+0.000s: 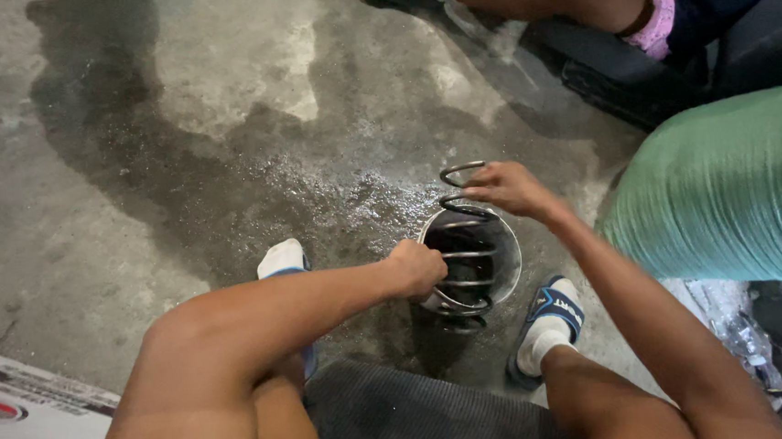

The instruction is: The person sits on a low stool and cleans a motorcycle shock absorber spring, repeatedly scrubbing and wiping the coil and its parts by hand over a can, occasionally dipping a small sponge or brush into the can and turning the assembly to reach different sides.

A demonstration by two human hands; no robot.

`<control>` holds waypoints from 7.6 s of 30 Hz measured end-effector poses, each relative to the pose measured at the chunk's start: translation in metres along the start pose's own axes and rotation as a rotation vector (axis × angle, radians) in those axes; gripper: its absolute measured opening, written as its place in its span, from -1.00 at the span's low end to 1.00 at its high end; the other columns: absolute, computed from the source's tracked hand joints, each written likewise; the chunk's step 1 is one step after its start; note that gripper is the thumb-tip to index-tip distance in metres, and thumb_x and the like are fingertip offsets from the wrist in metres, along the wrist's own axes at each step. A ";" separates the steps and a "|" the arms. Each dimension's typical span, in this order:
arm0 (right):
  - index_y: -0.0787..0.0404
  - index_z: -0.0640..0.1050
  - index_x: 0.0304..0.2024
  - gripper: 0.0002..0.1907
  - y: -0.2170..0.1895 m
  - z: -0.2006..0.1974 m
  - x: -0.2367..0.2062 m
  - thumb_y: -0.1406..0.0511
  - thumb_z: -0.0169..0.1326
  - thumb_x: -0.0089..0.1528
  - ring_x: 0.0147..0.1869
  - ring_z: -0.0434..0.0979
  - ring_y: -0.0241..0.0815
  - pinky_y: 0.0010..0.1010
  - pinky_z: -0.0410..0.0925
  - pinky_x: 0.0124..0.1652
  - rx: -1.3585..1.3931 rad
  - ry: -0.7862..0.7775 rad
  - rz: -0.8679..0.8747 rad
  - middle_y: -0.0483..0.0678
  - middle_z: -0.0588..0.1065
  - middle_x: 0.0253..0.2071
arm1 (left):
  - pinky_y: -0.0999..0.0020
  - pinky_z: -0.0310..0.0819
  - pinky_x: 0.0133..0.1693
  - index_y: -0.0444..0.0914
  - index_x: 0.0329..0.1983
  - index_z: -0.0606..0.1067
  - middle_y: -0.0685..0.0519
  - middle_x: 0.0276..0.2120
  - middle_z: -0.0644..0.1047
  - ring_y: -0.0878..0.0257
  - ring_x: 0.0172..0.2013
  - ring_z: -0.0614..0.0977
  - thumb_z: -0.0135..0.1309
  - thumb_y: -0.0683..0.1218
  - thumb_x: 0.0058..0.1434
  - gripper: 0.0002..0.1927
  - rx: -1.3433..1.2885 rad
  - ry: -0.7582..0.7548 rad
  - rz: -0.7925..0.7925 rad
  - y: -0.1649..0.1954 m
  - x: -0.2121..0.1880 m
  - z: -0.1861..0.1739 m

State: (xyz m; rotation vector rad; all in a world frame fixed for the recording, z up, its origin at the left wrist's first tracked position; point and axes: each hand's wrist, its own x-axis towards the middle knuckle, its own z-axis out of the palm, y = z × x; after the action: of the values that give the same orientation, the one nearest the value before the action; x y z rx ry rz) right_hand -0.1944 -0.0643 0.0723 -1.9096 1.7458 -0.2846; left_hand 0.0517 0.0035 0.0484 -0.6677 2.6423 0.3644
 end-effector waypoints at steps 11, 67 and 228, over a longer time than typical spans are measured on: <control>0.01 0.71 -0.42 -0.82 -0.079 0.056 0.010 0.17 0.12 0.16 -0.16 0.67 0.05 -0.01 0.41 -0.10 -0.703 0.151 -0.022 0.01 0.65 -0.29 | 0.06 0.61 -0.12 -0.12 -0.08 0.68 -0.02 -0.08 0.68 0.03 -0.08 0.72 0.10 -0.01 0.23 -0.74 0.067 0.005 -0.013 0.006 0.045 0.041; 0.20 0.64 0.05 -0.64 0.036 0.005 -0.032 0.15 0.09 0.33 0.12 0.57 -0.04 -0.27 0.38 0.07 0.069 0.276 -0.183 0.07 0.59 0.09 | 0.01 0.62 -0.16 -0.13 0.02 0.64 -0.03 -0.04 0.63 0.03 -0.02 0.68 0.25 -0.01 0.07 -0.59 0.015 -0.179 -0.065 -0.058 -0.017 0.057; 0.19 0.41 -0.17 -0.87 0.002 0.128 -0.188 0.34 0.10 0.29 -0.16 0.59 -0.35 -0.44 0.46 -0.17 0.615 -0.386 -0.053 -0.16 0.55 -0.29 | -0.02 0.55 -0.10 -0.20 -0.15 0.68 -0.12 -0.16 0.66 -0.10 -0.13 0.68 0.10 0.03 0.14 -0.69 -0.004 -0.289 0.172 -0.010 0.019 0.084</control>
State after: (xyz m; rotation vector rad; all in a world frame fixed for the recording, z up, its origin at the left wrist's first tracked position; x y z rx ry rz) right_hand -0.1599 0.1484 0.0009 -1.4428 1.1776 -0.3882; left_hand 0.0665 0.0161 -0.0359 -0.3571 2.4262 0.4770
